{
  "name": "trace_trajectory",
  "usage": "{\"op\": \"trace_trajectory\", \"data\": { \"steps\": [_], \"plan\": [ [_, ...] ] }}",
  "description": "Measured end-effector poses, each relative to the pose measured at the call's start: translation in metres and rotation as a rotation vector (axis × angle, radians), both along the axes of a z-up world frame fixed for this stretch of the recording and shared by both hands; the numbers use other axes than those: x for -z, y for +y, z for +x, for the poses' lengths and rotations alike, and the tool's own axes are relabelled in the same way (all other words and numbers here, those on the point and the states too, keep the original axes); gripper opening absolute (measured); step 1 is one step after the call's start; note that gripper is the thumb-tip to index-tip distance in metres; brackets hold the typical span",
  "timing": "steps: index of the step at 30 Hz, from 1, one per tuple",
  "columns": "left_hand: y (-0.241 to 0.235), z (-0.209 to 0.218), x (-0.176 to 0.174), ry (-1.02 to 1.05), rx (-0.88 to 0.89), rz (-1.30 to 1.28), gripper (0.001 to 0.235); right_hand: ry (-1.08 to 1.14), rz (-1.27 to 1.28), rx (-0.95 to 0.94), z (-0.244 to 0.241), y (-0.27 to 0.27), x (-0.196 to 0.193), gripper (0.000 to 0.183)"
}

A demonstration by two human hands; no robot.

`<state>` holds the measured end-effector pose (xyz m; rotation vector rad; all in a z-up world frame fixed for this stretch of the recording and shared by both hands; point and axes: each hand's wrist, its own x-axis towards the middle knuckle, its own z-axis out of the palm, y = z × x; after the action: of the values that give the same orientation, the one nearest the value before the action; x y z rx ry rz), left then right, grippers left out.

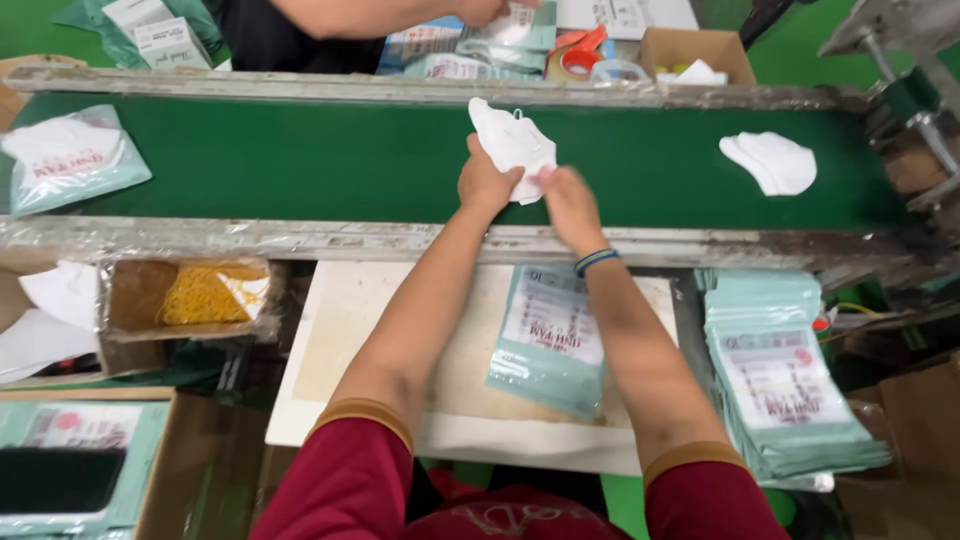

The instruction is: The recorder is packaging face masks into individual plastic bags on a conveyor belt system.

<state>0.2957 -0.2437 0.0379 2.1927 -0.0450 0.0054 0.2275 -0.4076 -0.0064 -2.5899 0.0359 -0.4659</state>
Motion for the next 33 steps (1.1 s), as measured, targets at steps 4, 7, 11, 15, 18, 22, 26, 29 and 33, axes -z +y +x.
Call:
{"op": "trace_trajectory", "data": {
  "steps": [4, 7, 11, 15, 18, 22, 26, 29, 33],
  "plan": [
    [0.034, -0.046, 0.0, -0.179, 0.14, -0.237, 0.091, -0.388, 0.835, -0.089, -0.015, -0.031, 0.028, 0.037],
    [0.085, -0.109, -0.027, -0.419, 0.339, -0.367, 0.099, -0.114, 1.114, -0.232, -0.076, 0.0, -0.011, 0.039],
    [0.177, -0.207, -0.056, -0.167, 0.669, -0.477, 0.114, 0.301, 0.964, -0.608, -0.179, 0.055, -0.058, 0.05],
    [0.229, -0.25, -0.034, 0.001, 0.487, -0.029, 0.109, 0.473, 0.678, -0.729, -0.204, 0.113, -0.051, 0.059],
    [0.248, -0.258, 0.034, -0.076, 0.57, 0.188, 0.121, 0.508, 0.61, -0.705, -0.209, 0.158, 0.004, 0.064],
    [0.252, -0.275, 0.077, -0.116, 0.536, 0.044, 0.114, 0.276, 0.447, -0.558, -0.22, 0.176, 0.047, 0.07],
    [0.247, -0.293, 0.078, -0.24, 0.567, -0.033, 0.094, 0.104, 0.174, -0.578, -0.234, 0.171, 0.043, 0.069],
    [0.242, -0.309, 0.087, -0.181, 0.501, 0.151, 0.097, -0.029, 0.091, -0.742, -0.26, 0.17, 0.038, 0.079],
    [0.232, -0.306, 0.111, -0.337, 0.568, 0.078, 0.063, -0.036, 0.094, -0.775, -0.256, 0.161, 0.026, 0.067]
  ]
}}
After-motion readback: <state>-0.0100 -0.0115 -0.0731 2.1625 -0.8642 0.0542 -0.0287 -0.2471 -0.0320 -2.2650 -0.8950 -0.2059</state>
